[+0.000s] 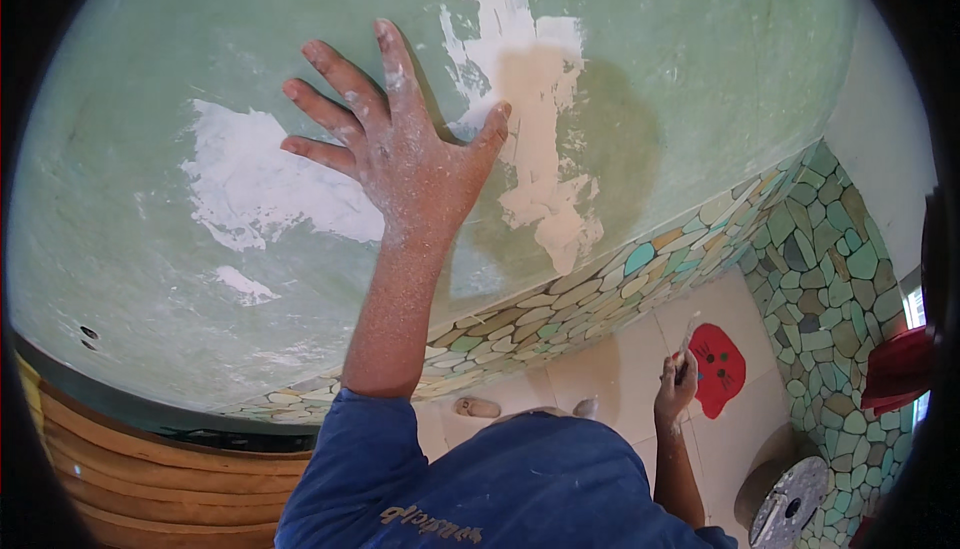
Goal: Applying putty or joint compound to a wall using a putty knife to patch holes or cracks.
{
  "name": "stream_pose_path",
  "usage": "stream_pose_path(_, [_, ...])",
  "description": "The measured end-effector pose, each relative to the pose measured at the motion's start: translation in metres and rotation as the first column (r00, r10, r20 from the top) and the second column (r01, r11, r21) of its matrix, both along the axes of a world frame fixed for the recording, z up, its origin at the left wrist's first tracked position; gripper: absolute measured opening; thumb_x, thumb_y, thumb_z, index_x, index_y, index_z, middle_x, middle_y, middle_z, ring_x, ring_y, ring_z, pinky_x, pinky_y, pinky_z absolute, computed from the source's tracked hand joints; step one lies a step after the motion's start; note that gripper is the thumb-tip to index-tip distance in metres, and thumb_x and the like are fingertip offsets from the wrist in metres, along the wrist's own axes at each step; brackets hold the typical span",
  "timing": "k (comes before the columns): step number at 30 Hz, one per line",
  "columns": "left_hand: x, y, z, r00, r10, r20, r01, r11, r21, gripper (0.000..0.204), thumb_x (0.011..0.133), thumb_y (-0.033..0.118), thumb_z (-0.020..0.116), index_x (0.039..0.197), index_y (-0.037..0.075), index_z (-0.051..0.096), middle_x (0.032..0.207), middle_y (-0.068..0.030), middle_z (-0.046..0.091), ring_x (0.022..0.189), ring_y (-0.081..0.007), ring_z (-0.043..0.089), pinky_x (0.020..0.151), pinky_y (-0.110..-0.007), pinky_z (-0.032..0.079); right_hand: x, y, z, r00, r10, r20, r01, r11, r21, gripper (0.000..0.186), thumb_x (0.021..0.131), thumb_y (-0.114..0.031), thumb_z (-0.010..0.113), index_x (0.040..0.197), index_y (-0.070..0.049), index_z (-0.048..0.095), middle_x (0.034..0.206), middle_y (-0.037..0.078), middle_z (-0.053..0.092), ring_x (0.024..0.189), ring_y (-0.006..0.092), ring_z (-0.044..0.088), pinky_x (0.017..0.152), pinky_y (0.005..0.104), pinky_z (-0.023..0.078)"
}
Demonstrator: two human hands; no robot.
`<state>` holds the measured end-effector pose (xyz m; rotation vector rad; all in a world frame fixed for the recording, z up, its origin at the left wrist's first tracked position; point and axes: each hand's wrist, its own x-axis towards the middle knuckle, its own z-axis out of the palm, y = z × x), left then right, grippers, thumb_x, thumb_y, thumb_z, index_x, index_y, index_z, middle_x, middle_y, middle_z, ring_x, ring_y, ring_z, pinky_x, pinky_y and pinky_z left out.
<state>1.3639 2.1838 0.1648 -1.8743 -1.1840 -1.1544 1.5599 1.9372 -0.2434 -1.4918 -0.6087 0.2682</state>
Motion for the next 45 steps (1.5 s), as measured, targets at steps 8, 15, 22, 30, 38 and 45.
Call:
stream_pose_path(8, [-0.038, -0.014, -0.012, 0.895, -0.428, 0.128, 0.433, 0.901, -0.012, 0.094, 0.076, 0.039, 0.072, 0.149, 0.008, 0.021, 0.156, -0.0205, 0.009, 0.143, -0.0393, 0.004, 0.113, -0.057, 0.005, -0.023, 0.060, 0.030, 0.864, 0.433, -0.257, -0.434, 0.899, 0.057, 0.035, 0.094, -0.013, 0.053, 0.127, -0.002, 0.052, 0.081, -0.003, 0.045, 0.070, 0.0083, 0.041, 0.065, 0.0227, 0.038])
stream_pose_path(15, [-0.152, 0.003, -0.053, 0.981, -0.191, 0.042, 0.171, 0.941, 0.291, 0.062, 0.093, 0.036, 0.056, 0.144, 0.007, 0.034, 0.152, -0.0198, 0.023, 0.141, -0.0368, 0.019, 0.112, -0.054, 0.018, -0.054, 0.109, 0.023, 0.797, 0.584, -0.153, -0.603, 0.779, -0.171, 0.036, 0.092, -0.024, 0.060, 0.118, 0.000, 0.051, 0.082, 0.011, 0.059, 0.072, 0.0182, 0.056, 0.068, 0.0329, 0.046])
stream_pose_path(22, [-0.155, 0.011, -0.061, 0.995, 0.063, -0.083, -0.030, 0.934, 0.356, 0.063, 0.091, 0.045, 0.057, 0.141, 0.009, 0.041, 0.154, -0.0160, 0.021, 0.141, -0.0393, 0.018, 0.111, -0.059, 0.013, -0.059, 0.142, -0.012, 0.852, 0.523, -0.020, -0.512, 0.827, -0.232, 0.036, 0.094, -0.029, 0.059, 0.114, 0.000, 0.050, 0.078, 0.017, 0.061, 0.070, 0.0296, 0.062, 0.067, 0.0377, 0.049])
stream_pose_path(30, [-0.161, 0.012, -0.060, 0.993, 0.063, -0.100, -0.020, 0.924, 0.382, 0.062, 0.091, 0.045, 0.058, 0.141, 0.011, 0.040, 0.153, -0.0147, 0.023, 0.141, -0.0385, 0.018, 0.111, -0.059, 0.015, -0.066, 0.168, 0.017, 0.837, 0.547, -0.030, -0.545, 0.827, -0.139, 0.034, 0.093, -0.028, 0.060, 0.109, 0.001, 0.049, 0.082, 0.020, 0.063, 0.075, 0.0362, 0.063, 0.068, 0.0431, 0.049])
stream_pose_path(38, [-0.158, 0.012, -0.061, 0.994, 0.058, -0.088, -0.021, 0.927, 0.375, 0.061, 0.091, 0.043, 0.059, 0.140, 0.011, 0.041, 0.153, -0.0156, 0.023, 0.141, -0.0380, 0.019, 0.109, -0.058, 0.019, -0.070, 0.183, 0.080, 0.866, 0.484, 0.124, -0.489, 0.872, 0.007, 0.032, 0.094, -0.026, 0.060, 0.104, 0.002, 0.048, 0.073, 0.016, 0.060, 0.063, 0.0280, 0.060, 0.059, 0.0368, 0.047])
stream_pose_path(45, [-0.159, 0.010, -0.061, 0.996, 0.057, -0.076, -0.025, 0.929, 0.370, 0.061, 0.091, 0.043, 0.060, 0.140, 0.011, 0.041, 0.153, -0.0165, 0.023, 0.140, -0.0393, 0.019, 0.108, -0.058, 0.021, -0.065, 0.166, 0.097, 0.832, 0.553, 0.050, -0.543, 0.829, -0.134, 0.034, 0.094, -0.027, 0.058, 0.108, 0.002, 0.050, 0.078, 0.019, 0.060, 0.071, 0.0337, 0.061, 0.064, 0.0413, 0.047])
